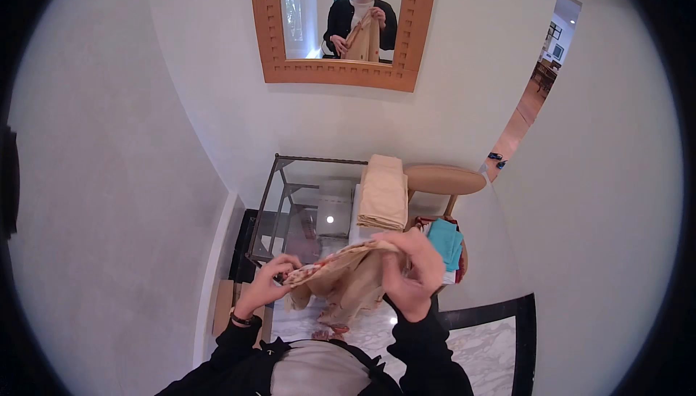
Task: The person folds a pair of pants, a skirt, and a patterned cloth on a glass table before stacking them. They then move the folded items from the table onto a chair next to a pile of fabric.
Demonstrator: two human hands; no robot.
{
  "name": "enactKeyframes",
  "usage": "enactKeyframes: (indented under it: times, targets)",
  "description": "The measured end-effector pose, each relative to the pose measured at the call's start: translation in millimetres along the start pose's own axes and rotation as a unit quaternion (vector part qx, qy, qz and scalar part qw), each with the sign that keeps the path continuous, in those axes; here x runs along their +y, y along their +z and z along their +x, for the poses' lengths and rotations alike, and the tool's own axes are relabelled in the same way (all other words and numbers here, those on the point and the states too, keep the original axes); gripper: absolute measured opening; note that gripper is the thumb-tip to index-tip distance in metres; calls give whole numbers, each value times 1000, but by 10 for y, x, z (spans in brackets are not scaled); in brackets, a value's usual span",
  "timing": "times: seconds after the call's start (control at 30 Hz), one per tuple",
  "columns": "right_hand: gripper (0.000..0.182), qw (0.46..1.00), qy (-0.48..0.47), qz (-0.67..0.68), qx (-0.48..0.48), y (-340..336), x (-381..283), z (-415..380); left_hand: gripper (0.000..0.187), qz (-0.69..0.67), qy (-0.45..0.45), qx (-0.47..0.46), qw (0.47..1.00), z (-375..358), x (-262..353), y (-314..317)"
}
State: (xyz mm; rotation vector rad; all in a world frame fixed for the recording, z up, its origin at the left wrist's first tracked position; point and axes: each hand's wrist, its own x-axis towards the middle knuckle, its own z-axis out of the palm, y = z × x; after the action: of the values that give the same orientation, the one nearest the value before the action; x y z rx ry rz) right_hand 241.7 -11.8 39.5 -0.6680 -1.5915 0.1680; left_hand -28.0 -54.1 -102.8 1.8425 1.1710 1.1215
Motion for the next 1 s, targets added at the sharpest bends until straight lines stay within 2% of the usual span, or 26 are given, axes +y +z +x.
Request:
enactKeyframes:
  times: [0.1, 0.2, 0.23, 0.3, 0.33, 0.43, 0.53, 0.67, 0.73, 0.83, 0.87, 1.0]
  targets:
    - [17, 997, 3, 11, 80, -40, 34, 114, 40, -49, -19, 72, 996, -8, -87, -30]
    - [8, 993, 50, 25, 101, -129, -75, 270, 63, -271, -124, 88, 951, -25, 244, -56]
    - [7, 991, 72, 37, 110, -142, -90, 310, 68, -274, -121, 36, 953, -32, 223, -71]
    - [8, 992, 55, 40, 106, -157, -61, 356, 79, -278, -117, -68, 951, -66, 177, -107]
    - [9, 992, 44, 48, 112, -145, -66, 401, 84, -297, -122, -79, 944, -57, 203, -75]
    - [11, 988, 47, 46, 140, -173, -121, 541, 91, -430, -120, -19, 894, -93, 225, -76]
    - [14, 986, 54, 48, 149, -250, -177, 708, 89, -522, -71, 12, 850, -145, 277, -243]
    - [15, 986, 29, 33, 162, -263, -246, 915, 59, -260, -118, -183, 941, -148, 395, -441]
    - [16, 980, -2, 12, 199, -229, -229, 1027, 42, -89, -141, -270, 948, -139, 286, -359]
    - [19, 963, -6, 8, 268, -310, -181, 1218, 33, -70, -240, -271, 930, -231, -129, -117]
    - [22, 959, -15, 11, 283, -361, -139, 1282, 29, -36, -223, -252, 941, -289, -327, -111]
    - [25, 944, -16, -29, 329, -613, -102, 1507, 26, 44, -206, -74, 975, -583, -787, -383]
